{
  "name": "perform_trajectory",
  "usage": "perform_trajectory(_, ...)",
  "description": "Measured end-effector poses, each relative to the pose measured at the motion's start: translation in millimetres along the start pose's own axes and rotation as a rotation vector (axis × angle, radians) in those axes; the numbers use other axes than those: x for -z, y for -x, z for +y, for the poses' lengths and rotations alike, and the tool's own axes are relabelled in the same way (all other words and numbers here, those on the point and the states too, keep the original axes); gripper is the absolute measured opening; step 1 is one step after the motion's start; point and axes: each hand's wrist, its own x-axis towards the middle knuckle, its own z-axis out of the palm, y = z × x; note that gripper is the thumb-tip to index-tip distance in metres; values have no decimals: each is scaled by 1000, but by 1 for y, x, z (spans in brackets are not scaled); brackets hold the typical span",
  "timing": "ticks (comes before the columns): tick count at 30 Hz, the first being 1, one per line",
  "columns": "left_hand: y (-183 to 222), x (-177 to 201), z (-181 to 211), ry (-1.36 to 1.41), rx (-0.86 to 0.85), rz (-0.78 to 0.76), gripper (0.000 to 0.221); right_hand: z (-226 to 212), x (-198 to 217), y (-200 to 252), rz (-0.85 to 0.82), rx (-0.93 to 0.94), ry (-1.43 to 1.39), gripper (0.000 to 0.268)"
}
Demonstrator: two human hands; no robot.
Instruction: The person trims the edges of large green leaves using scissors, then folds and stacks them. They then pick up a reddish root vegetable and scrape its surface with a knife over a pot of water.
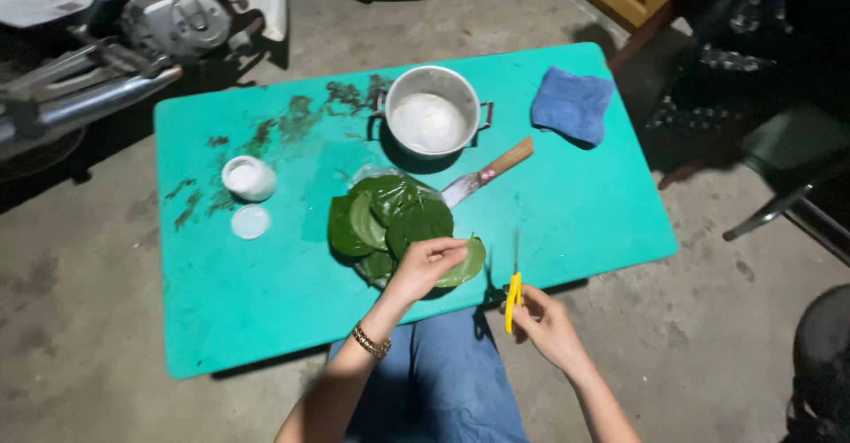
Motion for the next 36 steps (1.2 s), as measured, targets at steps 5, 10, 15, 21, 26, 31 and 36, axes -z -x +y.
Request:
perform_trajectory(5, -11, -26, 12, -232, -133, -51, 26, 4, 19, 6, 213, 217, 135, 21)
perform_trajectory(10, -5, -40, 37, -461, -123, -8, 22, -15, 19, 7, 264, 77, 284, 27)
perform_trajectory(15, 2, -45, 51, -553, -168, 60, 21, -23, 9, -1, 198, 117, 207, 27)
perform_trajectory(21, -1, -41, 48, -596, -202, 72, 19, 3, 11, -12, 163, 85, 186, 27)
perform_trajectory(26, -6, -39, 27, -507, -162, 88, 19, 26, 18, -24, 82, 0, -186, 25)
perform_trajectory(31, -9, -43, 5, -14, -42, 74, 22, 6, 15, -19, 39, 64, -392, 30)
perform_trajectory(36, 12, -56, 4, 202, -9, 109, 20, -36, -9, -23, 88, 204, -471, 46)
